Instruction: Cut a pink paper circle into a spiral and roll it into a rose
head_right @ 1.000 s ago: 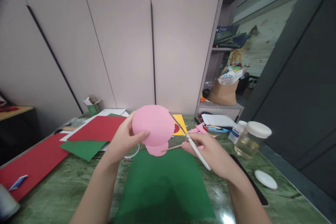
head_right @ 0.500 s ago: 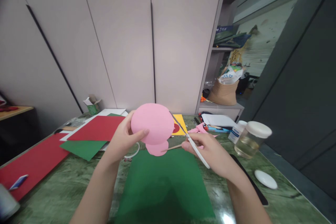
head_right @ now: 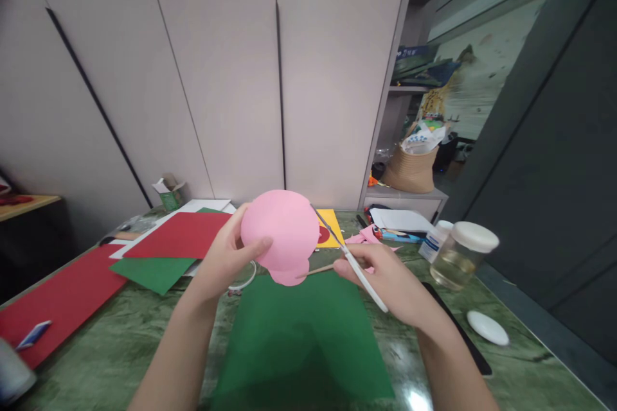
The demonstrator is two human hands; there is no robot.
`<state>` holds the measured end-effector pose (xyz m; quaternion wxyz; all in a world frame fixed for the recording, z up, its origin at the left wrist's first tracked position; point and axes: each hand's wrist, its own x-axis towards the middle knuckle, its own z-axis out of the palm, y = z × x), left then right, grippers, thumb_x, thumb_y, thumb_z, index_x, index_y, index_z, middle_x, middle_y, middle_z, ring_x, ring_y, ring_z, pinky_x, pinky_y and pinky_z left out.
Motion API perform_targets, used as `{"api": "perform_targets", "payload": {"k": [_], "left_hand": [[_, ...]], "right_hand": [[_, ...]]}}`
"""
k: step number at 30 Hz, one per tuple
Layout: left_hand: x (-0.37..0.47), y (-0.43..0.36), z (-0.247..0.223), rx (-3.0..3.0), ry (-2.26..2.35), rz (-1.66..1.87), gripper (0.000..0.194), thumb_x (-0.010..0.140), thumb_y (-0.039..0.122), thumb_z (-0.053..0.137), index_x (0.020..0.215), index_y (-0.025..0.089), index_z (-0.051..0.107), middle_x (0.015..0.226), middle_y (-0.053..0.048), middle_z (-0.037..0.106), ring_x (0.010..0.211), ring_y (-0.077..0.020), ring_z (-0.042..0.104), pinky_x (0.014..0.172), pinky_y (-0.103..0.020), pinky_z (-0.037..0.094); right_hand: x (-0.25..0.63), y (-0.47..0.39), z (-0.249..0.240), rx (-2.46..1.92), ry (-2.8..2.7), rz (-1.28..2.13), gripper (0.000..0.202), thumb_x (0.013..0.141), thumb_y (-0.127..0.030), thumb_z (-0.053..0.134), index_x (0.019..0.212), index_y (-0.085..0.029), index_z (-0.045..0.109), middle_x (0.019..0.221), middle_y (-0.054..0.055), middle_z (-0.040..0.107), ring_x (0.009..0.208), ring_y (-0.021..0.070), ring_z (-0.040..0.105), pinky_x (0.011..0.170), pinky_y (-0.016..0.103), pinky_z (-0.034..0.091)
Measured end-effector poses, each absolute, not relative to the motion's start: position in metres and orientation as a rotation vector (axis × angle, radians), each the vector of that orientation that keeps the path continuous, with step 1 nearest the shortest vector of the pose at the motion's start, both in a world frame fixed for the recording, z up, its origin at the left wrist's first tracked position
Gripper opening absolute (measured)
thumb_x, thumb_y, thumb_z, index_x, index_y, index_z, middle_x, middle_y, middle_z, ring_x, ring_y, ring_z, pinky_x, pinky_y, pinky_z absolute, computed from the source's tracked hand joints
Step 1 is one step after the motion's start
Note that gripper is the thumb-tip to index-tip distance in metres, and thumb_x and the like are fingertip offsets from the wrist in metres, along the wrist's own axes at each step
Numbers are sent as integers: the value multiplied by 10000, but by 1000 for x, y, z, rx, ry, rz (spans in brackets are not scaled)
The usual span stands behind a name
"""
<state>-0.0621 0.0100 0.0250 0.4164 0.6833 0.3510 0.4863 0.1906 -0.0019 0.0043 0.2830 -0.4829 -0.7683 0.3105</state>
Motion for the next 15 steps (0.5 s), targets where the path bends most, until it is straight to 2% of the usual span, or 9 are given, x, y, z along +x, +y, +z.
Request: {"api": "perform_targets", "payload": {"k": [15], "left_hand": [[-61,12,21,1740,932,1290,440,785,287,583,1206,217,478,1220,-95,563,1072,-261,558,818,-334,492]], "right_hand": [[191,-2,6,-1327,-2103,800,430,889,-545,405,655,-185,433,615,-33,315,557,109,279,499,242,216]]}}
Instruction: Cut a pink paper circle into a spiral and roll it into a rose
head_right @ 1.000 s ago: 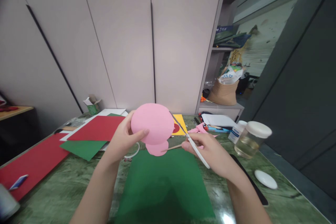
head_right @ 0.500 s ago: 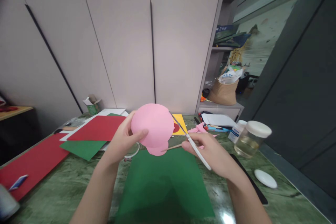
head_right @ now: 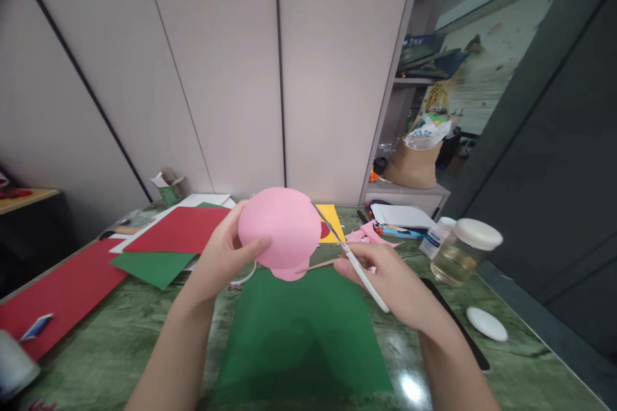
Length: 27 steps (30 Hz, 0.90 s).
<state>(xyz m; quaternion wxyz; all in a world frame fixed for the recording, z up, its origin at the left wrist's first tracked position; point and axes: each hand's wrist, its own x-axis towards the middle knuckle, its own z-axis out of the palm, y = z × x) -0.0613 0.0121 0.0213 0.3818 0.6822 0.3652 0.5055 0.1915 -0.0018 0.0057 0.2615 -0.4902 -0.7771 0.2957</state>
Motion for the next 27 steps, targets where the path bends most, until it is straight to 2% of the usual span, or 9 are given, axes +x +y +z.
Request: {"api": "perform_targets", "payload": {"k": [10,18,27], "left_hand": [[-62,16,19,1713,944,1318,407,785,309,605,1173,232,506,1109,-73,604,1010,-245,575,749,-307,508],[-62,18,18,1694,930,1347,358,798,309,606,1141,252,524,1084,-54,604,984,-225,575,731,-293,514],[-62,15,18,1687,880,1305,379,800,321,616,1164,262,526,1101,-56,583,979,-219,575,701,-267,514]], "right_hand": [[194,1,4,-1373,-2052,889,425,873,-553,427,714,-174,533,635,-33,345,521,96,243,483,244,201],[192,1,4,-1366,-2060,848,421,875,-535,421,640,-186,438,619,-33,318,556,110,266,511,250,216],[189,-1,7,-1343,-2061,848,388,878,-506,424,672,-178,463,637,-31,326,589,114,262,533,256,219]]}}
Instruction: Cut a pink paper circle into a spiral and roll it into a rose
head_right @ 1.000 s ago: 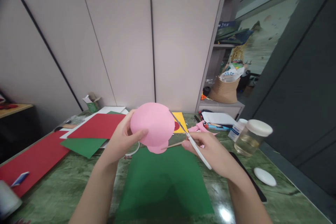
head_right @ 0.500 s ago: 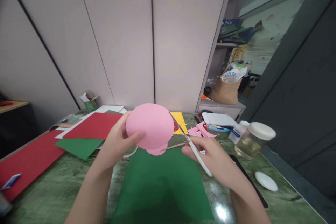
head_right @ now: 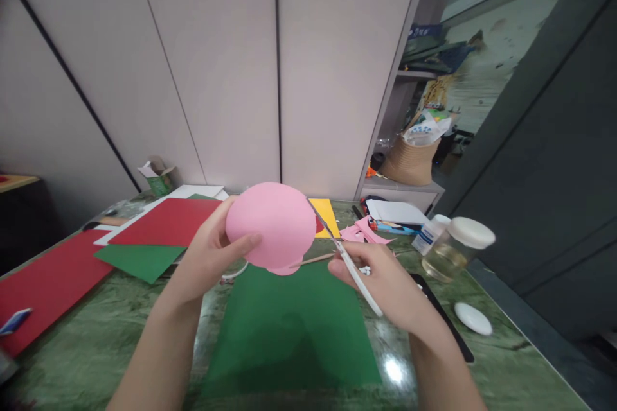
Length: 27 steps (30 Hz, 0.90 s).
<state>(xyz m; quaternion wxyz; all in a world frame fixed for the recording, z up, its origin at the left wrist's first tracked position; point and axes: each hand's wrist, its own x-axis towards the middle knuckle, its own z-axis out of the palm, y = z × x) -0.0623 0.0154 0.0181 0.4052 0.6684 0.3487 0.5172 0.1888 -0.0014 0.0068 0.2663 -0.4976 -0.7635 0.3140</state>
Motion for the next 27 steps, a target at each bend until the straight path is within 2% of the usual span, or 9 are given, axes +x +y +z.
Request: {"api": "perform_targets", "payload": {"k": [9,21,27], "left_hand": [[-63,18,16,1720,904,1382,389,783,284,627,1158,243,532,1120,-54,577,1006,-215,565,738,-264,513],[-62,20,14,1757,869,1405,354,804,292,599,1148,239,535,1075,-57,585,961,-208,565,700,-264,513],[-64,21,14,1775,869,1378,363,798,284,611,1154,255,542,1093,-50,583,984,-209,558,711,-262,515]], "right_hand": [[194,-1,4,-1331,-2062,861,401,889,-526,411,684,-185,461,578,-45,311,537,102,255,496,255,189],[191,-2,5,-1302,-2022,913,406,852,-550,461,678,-183,476,573,-54,276,535,98,219,493,250,169],[190,-2,6,-1333,-2030,859,386,859,-521,468,679,-180,493,583,-44,324,544,102,258,500,251,201]]}}
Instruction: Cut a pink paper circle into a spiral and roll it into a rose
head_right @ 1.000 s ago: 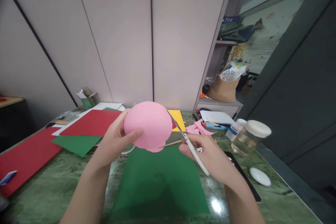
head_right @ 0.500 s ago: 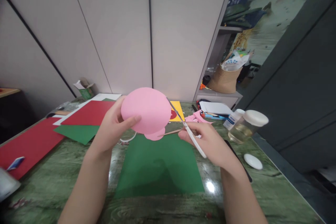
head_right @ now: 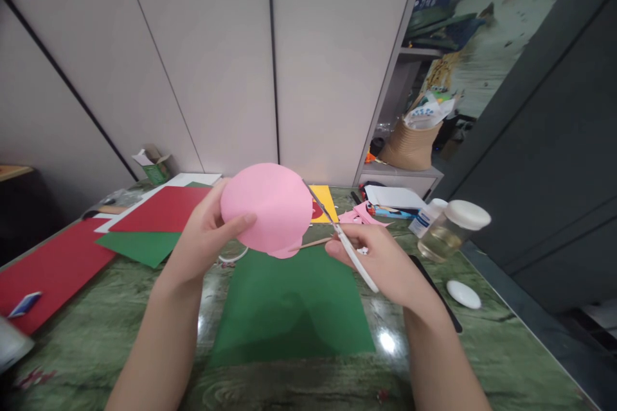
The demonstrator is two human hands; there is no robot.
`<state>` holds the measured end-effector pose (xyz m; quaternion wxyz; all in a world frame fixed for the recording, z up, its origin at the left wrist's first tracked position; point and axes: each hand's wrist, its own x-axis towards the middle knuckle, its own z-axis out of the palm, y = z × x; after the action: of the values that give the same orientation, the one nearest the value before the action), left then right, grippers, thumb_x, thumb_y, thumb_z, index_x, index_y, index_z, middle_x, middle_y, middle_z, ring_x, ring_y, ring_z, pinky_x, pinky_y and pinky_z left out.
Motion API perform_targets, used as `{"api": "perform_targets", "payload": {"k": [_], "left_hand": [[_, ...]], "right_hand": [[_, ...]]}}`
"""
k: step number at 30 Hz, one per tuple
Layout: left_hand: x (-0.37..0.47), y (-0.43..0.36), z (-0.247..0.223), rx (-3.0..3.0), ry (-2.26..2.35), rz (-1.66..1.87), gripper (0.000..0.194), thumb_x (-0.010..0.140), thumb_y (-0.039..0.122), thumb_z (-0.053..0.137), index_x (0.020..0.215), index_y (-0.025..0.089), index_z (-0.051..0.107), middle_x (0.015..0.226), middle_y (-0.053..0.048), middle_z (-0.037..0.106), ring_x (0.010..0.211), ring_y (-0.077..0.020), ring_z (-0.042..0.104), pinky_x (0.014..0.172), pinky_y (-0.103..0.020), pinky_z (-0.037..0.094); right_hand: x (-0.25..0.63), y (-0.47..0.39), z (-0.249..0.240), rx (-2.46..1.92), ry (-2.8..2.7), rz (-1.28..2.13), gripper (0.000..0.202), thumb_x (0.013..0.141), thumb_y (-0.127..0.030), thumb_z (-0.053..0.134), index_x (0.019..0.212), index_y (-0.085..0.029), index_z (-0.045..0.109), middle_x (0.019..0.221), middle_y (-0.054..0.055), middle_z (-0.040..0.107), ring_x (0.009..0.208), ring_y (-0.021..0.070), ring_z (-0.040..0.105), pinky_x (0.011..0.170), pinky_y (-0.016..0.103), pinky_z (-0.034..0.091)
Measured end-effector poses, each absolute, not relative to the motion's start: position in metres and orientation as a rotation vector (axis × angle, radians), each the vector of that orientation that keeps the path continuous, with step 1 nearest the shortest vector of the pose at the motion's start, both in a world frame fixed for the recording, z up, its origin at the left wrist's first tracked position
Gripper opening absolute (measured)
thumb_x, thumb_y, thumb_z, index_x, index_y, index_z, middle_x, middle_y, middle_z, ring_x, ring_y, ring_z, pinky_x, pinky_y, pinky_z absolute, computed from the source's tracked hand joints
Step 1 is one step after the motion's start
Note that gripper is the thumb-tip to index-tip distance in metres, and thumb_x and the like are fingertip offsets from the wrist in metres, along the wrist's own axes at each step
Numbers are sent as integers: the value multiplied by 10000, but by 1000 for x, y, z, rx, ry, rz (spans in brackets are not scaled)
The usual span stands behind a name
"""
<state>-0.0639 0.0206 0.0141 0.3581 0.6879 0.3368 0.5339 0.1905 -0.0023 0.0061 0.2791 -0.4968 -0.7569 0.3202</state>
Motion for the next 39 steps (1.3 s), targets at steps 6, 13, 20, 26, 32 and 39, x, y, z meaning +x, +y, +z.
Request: {"api": "perform_targets", "payload": {"k": [6,13,20,26,32,39], "left_hand": [[-63,20,14,1764,876,1385,368,800,284,607,1159,251,532,1098,-54,590,979,-216,566,702,-274,524],[-63,20,14,1759,887,1400,364,795,287,615,1149,257,534,1093,-48,597,972,-210,575,700,-265,525],[-63,21,14,1768,888,1401,362,797,291,612,1149,248,542,1087,-53,597,970,-208,570,691,-261,524],[-65,20,15,1755,852,1372,342,797,283,618,1132,258,550,1068,-40,594,947,-187,574,686,-236,517],[-64,18,16,1761,879,1376,339,794,291,609,1123,241,544,1061,-58,595,945,-211,572,677,-266,522],[-63,18,16,1785,923,1384,357,796,292,586,1142,227,529,1099,-83,595,973,-243,573,698,-315,536]], "right_hand": [[192,-1,5,-1300,-2043,865,379,867,-508,457,674,-186,506,542,-51,314,511,100,250,477,249,192],[192,-1,5,-1307,-2027,881,384,865,-515,461,669,-186,490,538,-57,300,509,96,238,480,248,184],[191,-1,6,-1317,-2035,887,389,871,-515,448,664,-186,473,551,-55,295,524,98,234,489,256,176],[192,-2,6,-1330,-2036,870,402,852,-537,468,659,-185,473,564,-55,275,538,102,222,496,256,169],[191,-2,6,-1322,-2036,887,384,859,-518,467,657,-191,463,550,-56,281,526,101,222,488,253,169],[194,0,4,-1312,-2062,832,396,872,-517,445,653,-187,447,608,-36,275,569,109,229,496,253,170]]}}
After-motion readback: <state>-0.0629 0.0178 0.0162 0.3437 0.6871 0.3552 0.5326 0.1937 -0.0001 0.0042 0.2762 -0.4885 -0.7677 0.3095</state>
